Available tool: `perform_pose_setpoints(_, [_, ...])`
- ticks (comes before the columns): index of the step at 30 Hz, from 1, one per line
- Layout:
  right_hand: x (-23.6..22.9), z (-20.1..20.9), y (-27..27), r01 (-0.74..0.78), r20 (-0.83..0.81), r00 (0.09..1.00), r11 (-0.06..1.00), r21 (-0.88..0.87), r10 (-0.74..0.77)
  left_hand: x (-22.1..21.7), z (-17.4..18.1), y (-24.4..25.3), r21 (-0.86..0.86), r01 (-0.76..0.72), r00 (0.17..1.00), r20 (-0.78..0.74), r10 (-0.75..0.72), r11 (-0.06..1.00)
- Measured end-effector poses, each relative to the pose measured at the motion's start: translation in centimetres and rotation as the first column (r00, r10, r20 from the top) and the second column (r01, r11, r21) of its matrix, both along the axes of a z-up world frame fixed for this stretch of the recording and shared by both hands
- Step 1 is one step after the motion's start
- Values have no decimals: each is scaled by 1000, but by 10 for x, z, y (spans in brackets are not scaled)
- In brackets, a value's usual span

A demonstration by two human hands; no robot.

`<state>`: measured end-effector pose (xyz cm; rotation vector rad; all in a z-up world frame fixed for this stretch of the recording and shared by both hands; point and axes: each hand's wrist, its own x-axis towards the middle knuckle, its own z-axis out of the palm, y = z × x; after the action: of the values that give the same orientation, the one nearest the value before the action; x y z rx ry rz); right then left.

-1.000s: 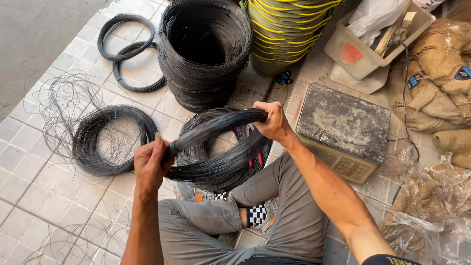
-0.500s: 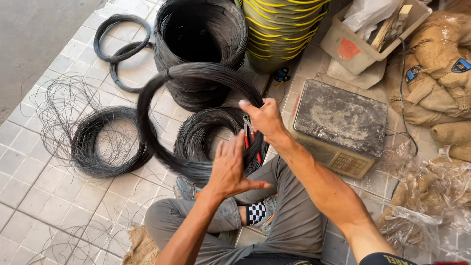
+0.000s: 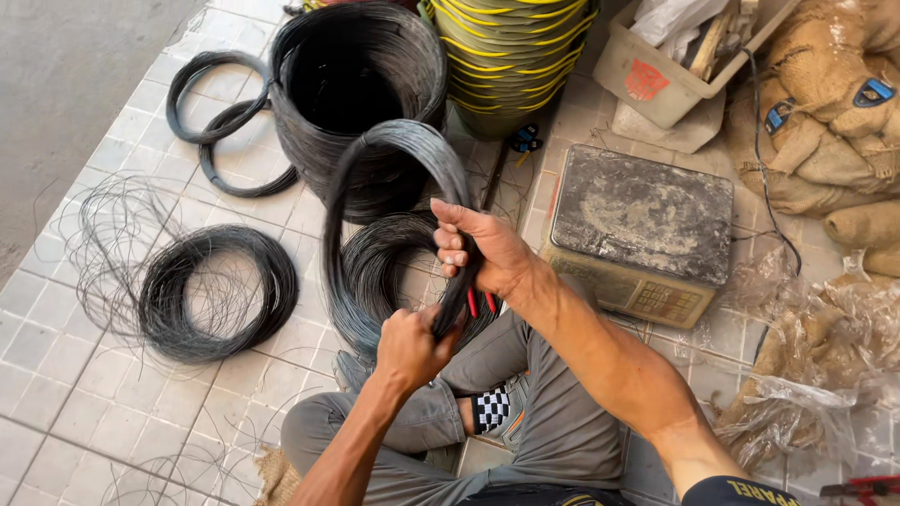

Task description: The person sits on a tiled floor and uses red-handled pliers to cut sections of black wire from a large coil. They pull the wire taut, cut it, and then coil the cut pieces into smaller bundles, placing them on a nearby scale.

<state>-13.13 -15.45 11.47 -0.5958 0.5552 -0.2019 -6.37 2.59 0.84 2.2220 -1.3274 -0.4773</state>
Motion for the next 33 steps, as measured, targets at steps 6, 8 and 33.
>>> perform_pose_setpoints(6, [-5,0,26,-169,466,885,937,304,8,2,63,24,-294,29,798,-569,-199,955])
perform_pose_setpoints(8, [-6,-12,30,-90,453,889,944,318,-68,22,28,31,-285,30,890,-429,-155,958])
perform_pose_setpoints(33, [-34,-90,88,-228,-229,900,-47,-973,371,67,63,21,-189,-678,-127,-922,-366,711])
